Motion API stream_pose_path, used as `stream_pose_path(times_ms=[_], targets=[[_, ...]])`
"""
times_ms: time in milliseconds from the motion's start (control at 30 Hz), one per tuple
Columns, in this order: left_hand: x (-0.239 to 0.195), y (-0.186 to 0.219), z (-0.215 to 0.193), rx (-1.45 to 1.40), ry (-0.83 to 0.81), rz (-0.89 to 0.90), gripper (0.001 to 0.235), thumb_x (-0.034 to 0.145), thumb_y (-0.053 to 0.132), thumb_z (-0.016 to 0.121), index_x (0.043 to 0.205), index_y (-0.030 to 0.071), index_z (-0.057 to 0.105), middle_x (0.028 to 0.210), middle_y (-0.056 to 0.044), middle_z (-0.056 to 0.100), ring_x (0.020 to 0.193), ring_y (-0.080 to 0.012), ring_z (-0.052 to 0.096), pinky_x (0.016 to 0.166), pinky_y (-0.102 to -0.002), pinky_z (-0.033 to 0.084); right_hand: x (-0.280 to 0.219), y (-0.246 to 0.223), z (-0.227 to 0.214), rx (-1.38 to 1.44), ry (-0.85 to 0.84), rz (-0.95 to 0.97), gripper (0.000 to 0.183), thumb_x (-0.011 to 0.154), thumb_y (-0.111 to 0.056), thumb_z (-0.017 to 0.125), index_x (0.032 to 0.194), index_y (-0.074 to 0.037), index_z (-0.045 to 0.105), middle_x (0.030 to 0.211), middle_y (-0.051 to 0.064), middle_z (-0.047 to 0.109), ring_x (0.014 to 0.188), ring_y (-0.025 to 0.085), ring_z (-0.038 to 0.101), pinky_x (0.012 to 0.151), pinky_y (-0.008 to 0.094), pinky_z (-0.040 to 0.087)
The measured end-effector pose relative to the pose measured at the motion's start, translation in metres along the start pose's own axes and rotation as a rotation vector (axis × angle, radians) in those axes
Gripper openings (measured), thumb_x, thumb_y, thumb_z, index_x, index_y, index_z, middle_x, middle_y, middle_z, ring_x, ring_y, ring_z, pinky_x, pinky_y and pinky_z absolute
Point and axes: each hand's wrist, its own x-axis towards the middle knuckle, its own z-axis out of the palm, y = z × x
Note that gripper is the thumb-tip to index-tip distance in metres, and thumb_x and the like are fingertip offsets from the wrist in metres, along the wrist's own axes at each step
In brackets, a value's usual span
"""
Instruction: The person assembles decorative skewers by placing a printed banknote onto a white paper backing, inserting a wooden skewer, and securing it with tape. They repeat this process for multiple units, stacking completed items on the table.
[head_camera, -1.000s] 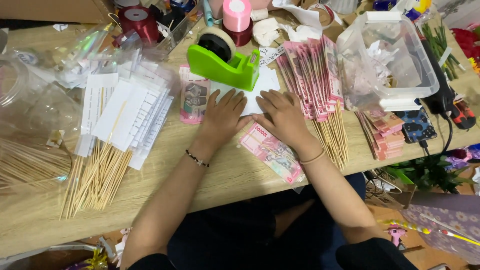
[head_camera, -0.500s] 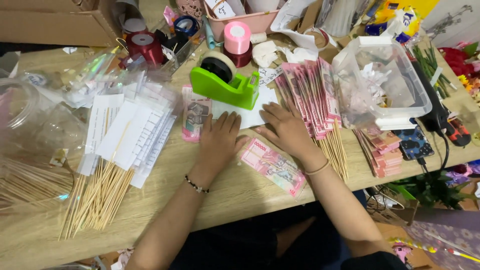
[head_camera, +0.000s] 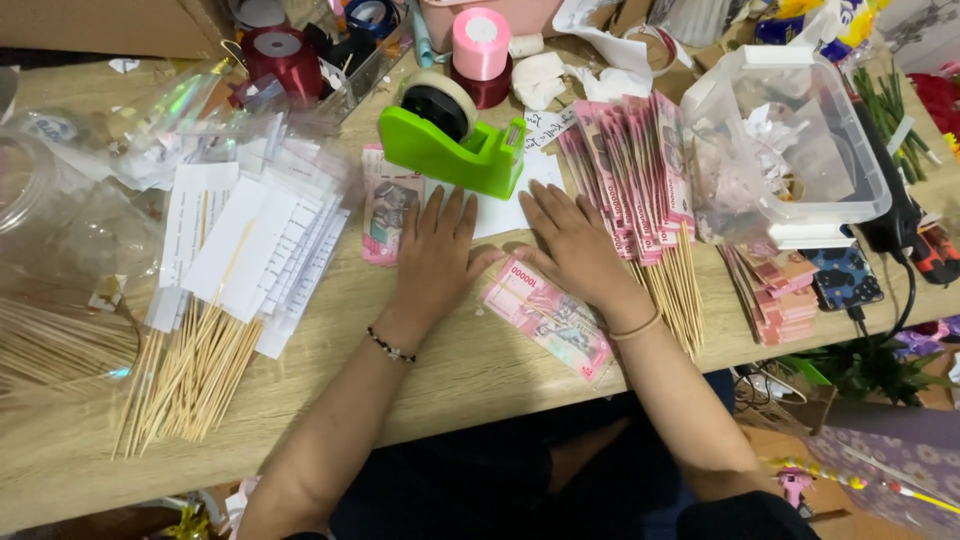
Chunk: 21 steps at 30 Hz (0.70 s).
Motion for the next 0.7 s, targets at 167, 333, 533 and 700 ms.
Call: stream_pose_path(times_ms=[167,333,533,700], targets=[[-0.003,-0.027,0.015,-0.043,0.202,0.240,0.027,0.103,0.038,0.057,0.115,0.018,0.069,0.112,0.000,0.062,0.110,-0.0221,0.063,0.093,-0.038,0.048,-0.025,0.000,-0.054,0.203,0.246,-0.048,0.059,0.097,-0.036,0.071,0.144,-0.003,0.057,0.149,0.027,0.051,0.136,0.047,0.049,0.111,0.058,0.039],[-0.009,-0.017,-0.021,-0.289,-0.241,0.193,0.021,0.087,0.026,0.080,0.103,0.014,0.074,0.108,-0.003,0.066,0.110,-0.0247,0.062,0.103,-0.045,0.044,-0.105,0.003,-0.079,0.166,0.337,-0.003,0.036,0.097,-0.021,0.073,0.132,-0.016,0.071,0.130,0.006,0.070,0.125,0.029,0.065,0.105,0.042,0.047],[-0.014,-0.016,-0.010,-0.177,-0.294,0.263,0.017,0.094,0.030,0.070,0.097,0.013,0.068,0.107,-0.003,0.060,0.106,-0.0266,0.057,0.088,-0.040,0.044,-0.187,-0.009,-0.030,0.205,0.412,-0.060,0.017,0.091,-0.020,0.079,0.108,-0.017,0.079,0.109,0.000,0.077,0.107,0.020,0.069,0.102,0.037,0.042],[-0.006,-0.011,-0.028,-0.218,-0.443,0.208,0.019,0.097,0.031,0.068,0.096,0.012,0.070,0.108,-0.008,0.064,0.111,-0.0333,0.059,0.090,-0.048,0.045,-0.210,-0.015,-0.006,0.062,0.427,-0.047,0.036,0.092,-0.028,0.076,0.126,-0.016,0.073,0.130,0.005,0.071,0.126,0.022,0.063,0.112,0.043,0.038]])
